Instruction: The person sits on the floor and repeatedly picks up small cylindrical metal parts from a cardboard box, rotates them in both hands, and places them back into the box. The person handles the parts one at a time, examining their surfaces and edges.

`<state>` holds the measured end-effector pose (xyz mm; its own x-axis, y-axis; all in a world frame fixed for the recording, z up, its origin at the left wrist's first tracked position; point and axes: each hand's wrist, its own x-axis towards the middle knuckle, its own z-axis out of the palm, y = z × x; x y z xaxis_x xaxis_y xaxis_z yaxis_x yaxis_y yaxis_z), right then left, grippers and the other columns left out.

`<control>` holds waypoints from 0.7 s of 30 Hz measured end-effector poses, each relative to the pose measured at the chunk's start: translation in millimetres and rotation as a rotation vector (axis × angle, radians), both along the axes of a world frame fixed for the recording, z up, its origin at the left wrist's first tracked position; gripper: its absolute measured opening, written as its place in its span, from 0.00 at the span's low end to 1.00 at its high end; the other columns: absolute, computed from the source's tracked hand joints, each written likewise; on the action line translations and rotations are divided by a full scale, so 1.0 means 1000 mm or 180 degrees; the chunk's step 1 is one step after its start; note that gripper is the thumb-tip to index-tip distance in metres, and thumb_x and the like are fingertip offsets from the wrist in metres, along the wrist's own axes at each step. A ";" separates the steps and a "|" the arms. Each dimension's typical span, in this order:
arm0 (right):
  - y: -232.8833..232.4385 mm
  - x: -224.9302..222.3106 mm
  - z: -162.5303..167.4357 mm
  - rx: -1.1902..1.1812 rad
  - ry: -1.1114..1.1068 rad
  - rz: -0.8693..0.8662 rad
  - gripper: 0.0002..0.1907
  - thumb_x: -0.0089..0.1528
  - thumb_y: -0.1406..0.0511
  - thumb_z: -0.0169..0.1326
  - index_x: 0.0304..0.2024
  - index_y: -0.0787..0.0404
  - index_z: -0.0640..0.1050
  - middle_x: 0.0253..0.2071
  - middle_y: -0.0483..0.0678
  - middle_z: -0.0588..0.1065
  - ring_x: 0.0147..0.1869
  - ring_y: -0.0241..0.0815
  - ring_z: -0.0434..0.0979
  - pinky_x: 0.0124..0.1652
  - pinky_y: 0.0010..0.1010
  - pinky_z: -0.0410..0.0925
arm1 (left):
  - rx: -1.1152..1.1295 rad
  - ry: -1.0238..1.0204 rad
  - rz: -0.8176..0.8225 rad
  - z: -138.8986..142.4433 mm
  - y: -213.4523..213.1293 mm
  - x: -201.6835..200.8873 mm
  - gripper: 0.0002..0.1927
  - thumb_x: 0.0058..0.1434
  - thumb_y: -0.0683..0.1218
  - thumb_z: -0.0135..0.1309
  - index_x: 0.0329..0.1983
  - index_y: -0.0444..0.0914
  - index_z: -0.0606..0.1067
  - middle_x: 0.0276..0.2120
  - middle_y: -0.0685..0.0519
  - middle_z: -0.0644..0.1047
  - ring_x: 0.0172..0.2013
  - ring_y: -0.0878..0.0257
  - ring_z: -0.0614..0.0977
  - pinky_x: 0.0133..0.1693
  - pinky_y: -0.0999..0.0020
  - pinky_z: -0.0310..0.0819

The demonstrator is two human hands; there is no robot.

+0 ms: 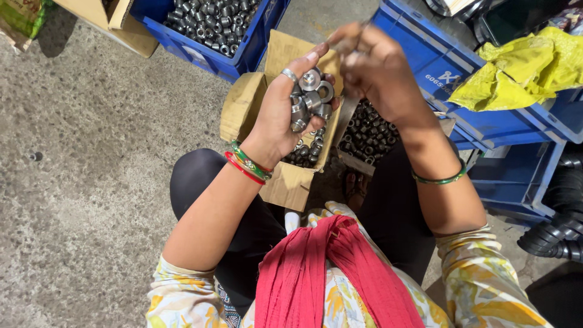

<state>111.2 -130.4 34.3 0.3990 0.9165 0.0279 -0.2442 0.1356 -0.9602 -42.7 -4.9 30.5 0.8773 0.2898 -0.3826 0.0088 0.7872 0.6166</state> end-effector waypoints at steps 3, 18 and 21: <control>-0.001 -0.002 -0.006 0.0120 -0.2058 0.0279 0.20 0.65 0.72 0.62 0.60 0.64 0.76 0.42 0.42 0.70 0.40 0.30 0.71 0.40 0.21 0.68 | 0.0208 0.0048 0.0120 -0.001 -0.002 0.001 0.20 0.65 0.57 0.55 0.54 0.41 0.75 0.27 0.57 0.74 0.24 0.67 0.78 0.18 0.75 0.68; -0.004 0.001 -0.005 0.0420 -0.3525 -0.1053 0.13 0.69 0.68 0.67 0.53 0.63 0.79 0.51 0.50 0.72 0.52 0.43 0.76 0.50 0.27 0.71 | 0.0419 -0.0105 0.0152 0.008 -0.003 -0.001 0.22 0.65 0.54 0.56 0.57 0.39 0.72 0.38 0.52 0.77 0.29 0.62 0.84 0.19 0.75 0.70; -0.005 -0.003 -0.003 0.0386 -0.3812 -0.1151 0.14 0.68 0.68 0.68 0.53 0.63 0.78 0.51 0.54 0.72 0.49 0.45 0.78 0.49 0.32 0.72 | 0.0532 -0.0217 0.0065 0.008 -0.005 -0.002 0.22 0.67 0.54 0.56 0.58 0.38 0.73 0.36 0.50 0.77 0.29 0.63 0.83 0.19 0.76 0.70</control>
